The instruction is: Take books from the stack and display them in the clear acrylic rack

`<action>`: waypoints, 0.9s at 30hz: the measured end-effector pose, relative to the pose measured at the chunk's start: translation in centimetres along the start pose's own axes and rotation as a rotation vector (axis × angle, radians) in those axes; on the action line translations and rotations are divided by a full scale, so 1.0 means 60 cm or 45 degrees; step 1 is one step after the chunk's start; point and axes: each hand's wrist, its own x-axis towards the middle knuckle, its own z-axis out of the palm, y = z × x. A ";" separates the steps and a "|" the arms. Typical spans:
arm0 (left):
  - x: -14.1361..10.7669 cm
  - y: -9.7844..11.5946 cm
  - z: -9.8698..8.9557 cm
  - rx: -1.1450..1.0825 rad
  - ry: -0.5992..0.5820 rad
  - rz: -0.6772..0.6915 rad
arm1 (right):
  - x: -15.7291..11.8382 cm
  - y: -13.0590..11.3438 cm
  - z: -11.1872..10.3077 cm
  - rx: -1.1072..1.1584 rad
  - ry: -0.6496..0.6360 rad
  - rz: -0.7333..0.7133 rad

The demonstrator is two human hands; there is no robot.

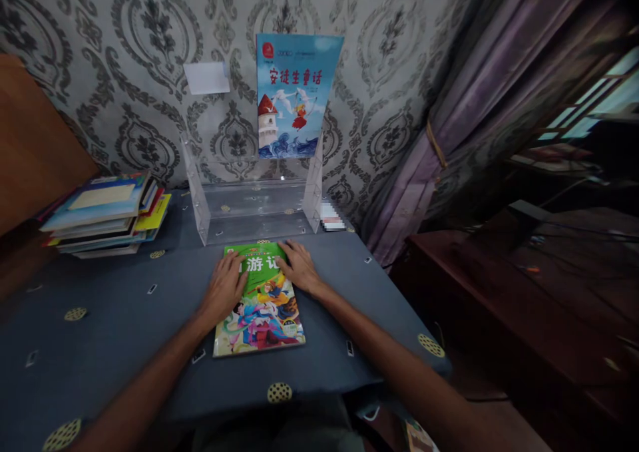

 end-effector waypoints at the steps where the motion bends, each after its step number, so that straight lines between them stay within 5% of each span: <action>1: 0.000 0.000 -0.001 -0.012 0.001 -0.005 | 0.003 0.000 0.000 -0.010 0.008 0.005; 7: 0.017 -0.019 -0.013 -0.195 0.043 -0.138 | -0.003 -0.020 -0.010 -0.087 0.060 -0.031; 10: 0.027 -0.035 -0.019 -0.305 0.120 -0.262 | 0.000 -0.057 -0.008 -0.110 0.088 -0.246; 14: 0.028 -0.045 -0.018 -0.403 0.213 -0.320 | 0.020 -0.118 0.018 -0.057 -0.098 -0.582; 18: 0.024 -0.041 -0.017 -0.392 0.189 -0.312 | 0.038 -0.150 0.043 -0.042 -0.236 -0.627; 22: 0.023 -0.037 -0.020 -0.338 0.138 -0.297 | 0.044 -0.132 0.047 -0.024 -0.214 -0.571; 27: 0.025 -0.043 -0.023 -0.351 0.117 -0.302 | 0.040 -0.063 0.028 0.017 -0.130 -0.427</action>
